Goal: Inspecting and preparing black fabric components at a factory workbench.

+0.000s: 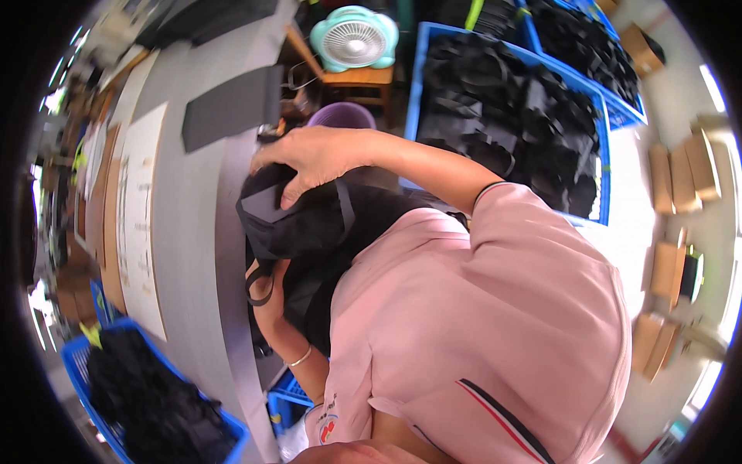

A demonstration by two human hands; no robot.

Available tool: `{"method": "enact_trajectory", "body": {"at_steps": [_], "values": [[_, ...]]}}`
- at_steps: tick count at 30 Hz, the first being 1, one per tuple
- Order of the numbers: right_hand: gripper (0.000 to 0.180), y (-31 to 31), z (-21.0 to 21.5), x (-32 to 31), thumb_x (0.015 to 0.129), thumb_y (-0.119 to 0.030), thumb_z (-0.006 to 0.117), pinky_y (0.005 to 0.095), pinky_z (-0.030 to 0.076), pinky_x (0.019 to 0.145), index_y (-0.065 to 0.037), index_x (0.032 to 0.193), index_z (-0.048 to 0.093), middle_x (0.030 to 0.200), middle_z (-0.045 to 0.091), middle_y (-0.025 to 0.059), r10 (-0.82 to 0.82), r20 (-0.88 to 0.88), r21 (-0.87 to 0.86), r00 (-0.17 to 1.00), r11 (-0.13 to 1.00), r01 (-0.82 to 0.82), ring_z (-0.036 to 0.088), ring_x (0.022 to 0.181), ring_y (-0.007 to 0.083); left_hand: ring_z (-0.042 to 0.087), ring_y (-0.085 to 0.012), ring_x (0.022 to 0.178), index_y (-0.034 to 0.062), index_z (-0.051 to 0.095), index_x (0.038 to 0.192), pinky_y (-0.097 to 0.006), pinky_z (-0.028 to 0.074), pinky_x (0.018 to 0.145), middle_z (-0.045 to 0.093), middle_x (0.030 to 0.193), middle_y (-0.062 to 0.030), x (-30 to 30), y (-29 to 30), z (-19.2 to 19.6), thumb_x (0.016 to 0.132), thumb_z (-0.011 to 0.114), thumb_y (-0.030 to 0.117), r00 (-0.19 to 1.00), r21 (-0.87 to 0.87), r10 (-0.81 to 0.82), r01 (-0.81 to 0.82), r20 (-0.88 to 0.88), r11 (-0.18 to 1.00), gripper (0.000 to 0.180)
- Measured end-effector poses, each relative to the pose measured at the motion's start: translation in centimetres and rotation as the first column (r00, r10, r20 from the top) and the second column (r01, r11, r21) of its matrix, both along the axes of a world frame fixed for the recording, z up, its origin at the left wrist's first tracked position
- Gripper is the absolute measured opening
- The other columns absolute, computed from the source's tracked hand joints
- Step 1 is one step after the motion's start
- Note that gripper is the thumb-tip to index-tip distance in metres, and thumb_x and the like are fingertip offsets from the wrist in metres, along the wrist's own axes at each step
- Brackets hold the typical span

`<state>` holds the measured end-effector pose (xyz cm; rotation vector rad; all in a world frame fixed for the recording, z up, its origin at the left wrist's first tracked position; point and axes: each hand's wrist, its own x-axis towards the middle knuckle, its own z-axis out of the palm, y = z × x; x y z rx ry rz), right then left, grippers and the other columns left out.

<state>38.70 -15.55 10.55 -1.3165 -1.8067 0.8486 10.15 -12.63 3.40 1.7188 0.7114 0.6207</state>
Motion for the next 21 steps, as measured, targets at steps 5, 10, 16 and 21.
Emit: {"method": "enact_trajectory", "body": {"at_steps": [5, 10, 16, 21], "values": [[0.025, -5.4, -3.5, 4.4, 0.083, -0.009, 0.073, 0.0329, 0.049, 0.077, 0.003, 0.105, 0.069, 0.089, 0.07, 0.0168, -0.124, -0.124, -0.168, 0.984, 0.98, 0.102, 0.065, 0.079, 0.0211, 0.05, -0.0081, 0.078, -0.0077, 0.062, 0.105, -0.022, 0.045, 0.074, 0.061, 0.08, -0.0057, 4.0, 1.2, 1.6, 0.092, 0.061, 0.002, 0.979, -0.04, -0.156, 0.151, -0.131, 0.988, 0.016], [0.021, -13.4, -10.5, 10.1, 0.083, -0.011, 0.076, 0.032, 0.048, 0.072, 0.004, 0.095, 0.069, 0.08, 0.067, 0.0016, -0.556, -0.423, -0.295, 0.716, 0.831, 0.472, 0.054, 0.076, 0.0089, 0.059, -0.0086, 0.082, -0.0063, 0.063, 0.118, -0.023, 0.049, 0.074, 0.068, 0.094, -0.0072, 7.5, 1.9, 1.7, 0.099, 0.059, 0.018, 0.924, 0.101, -0.248, 0.287, -0.291, 0.952, 0.031], [0.022, -33.1, -22.1, 17.8, 0.089, 0.001, 0.064, 0.0377, 0.059, 0.083, -0.002, 0.11, 0.06, 0.107, 0.069, 0.0114, -0.621, -0.689, -0.678, -0.374, 0.369, 0.636, 0.07, 0.095, 0.0226, 0.069, -0.0205, 0.094, -0.0016, 0.051, 0.138, -0.029, 0.056, 0.076, 0.066, 0.118, -0.0162, 8.2, 1.9, 0.0, 0.104, 0.05, 0.022, 0.939, -0.297, -0.276, 0.208, -0.208, 0.932, 0.041], [0.016, -52.7, -30.5, 22.4, 0.088, -0.006, 0.064, 0.0374, 0.059, 0.085, -0.004, 0.104, 0.068, 0.103, 0.069, 0.0126, -0.28, -0.79, -0.578, -0.545, 0.041, 0.815, 0.068, 0.097, 0.0242, 0.066, -0.0186, 0.1, -0.0015, 0.052, 0.137, -0.029, 0.055, 0.081, 0.064, 0.122, -0.0151, 6.7, 2.2, -1.8, 0.103, 0.052, 0.02, 0.945, -0.312, -0.239, 0.162, -0.225, 0.936, 0.041]]}}
